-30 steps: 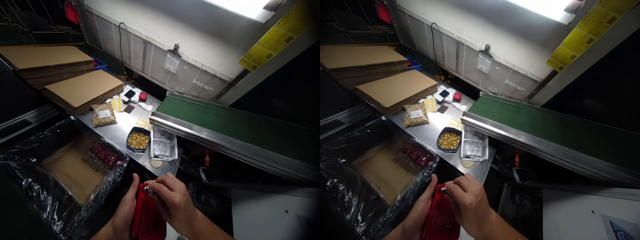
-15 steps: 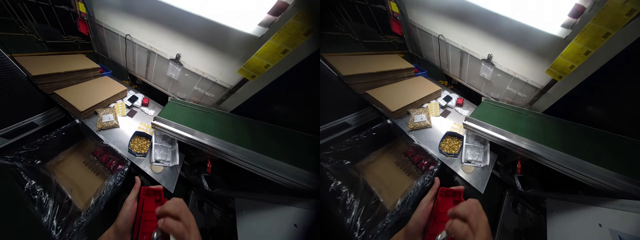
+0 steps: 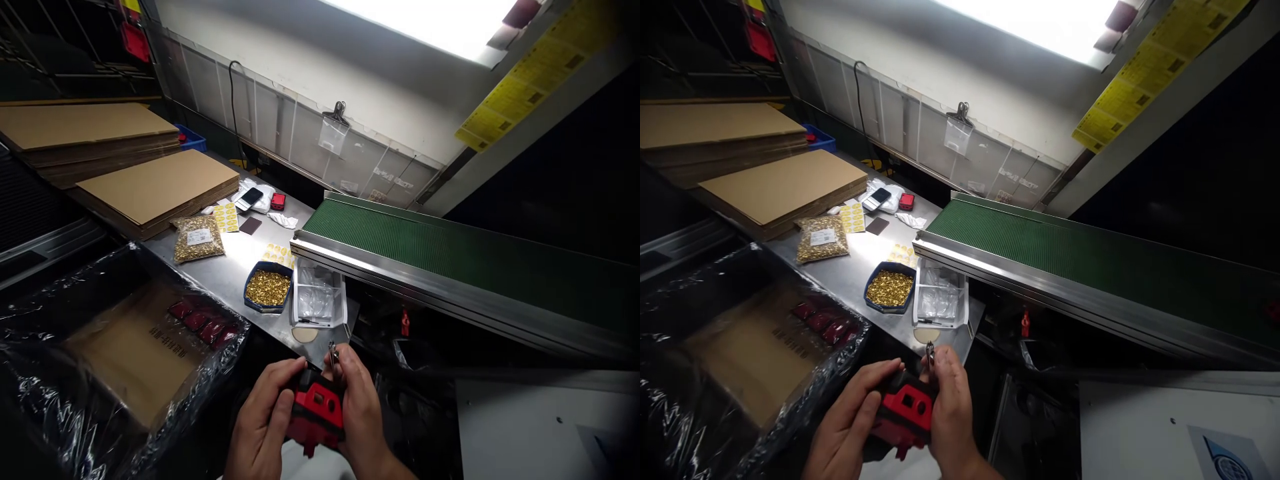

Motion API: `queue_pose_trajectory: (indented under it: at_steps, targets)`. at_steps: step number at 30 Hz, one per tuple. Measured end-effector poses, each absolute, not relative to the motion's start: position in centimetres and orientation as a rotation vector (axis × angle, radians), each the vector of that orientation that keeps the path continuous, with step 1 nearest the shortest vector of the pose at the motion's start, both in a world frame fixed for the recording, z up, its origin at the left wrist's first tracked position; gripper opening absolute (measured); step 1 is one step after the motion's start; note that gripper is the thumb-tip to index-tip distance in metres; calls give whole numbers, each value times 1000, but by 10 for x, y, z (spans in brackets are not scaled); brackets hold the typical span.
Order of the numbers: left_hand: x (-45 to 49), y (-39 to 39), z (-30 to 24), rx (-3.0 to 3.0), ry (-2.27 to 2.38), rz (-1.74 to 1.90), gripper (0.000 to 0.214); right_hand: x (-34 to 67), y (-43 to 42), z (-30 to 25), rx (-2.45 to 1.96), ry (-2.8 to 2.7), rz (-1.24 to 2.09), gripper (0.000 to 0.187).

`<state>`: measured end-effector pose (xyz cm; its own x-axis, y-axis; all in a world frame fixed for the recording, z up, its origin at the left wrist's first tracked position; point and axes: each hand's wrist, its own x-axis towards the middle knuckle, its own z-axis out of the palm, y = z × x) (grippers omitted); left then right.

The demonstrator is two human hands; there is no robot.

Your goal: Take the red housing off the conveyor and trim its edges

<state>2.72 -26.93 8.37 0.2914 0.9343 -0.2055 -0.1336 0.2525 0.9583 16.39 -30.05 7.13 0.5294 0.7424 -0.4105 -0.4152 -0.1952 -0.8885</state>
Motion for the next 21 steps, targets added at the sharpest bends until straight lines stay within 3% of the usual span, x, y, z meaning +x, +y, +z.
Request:
queue_pose_trajectory:
  at_steps: [9, 14, 18, 21]
  targets:
    - [26, -270, 76, 1227, 983, 908, 20, 165, -303, 87, -1444, -564, 1065, 43]
    - [22, -268, 74, 1310, 831, 822, 51, 169, -299, 96, -1423, -604, 1144, 38]
    - [19, -272, 70, 1155, 967, 764, 49, 180, -300, 90, -1366, -586, 1188, 36]
    - [19, -276, 68, 948, 1033, 786, 61, 179, -306, 70, -1290, -375, 1182, 38]
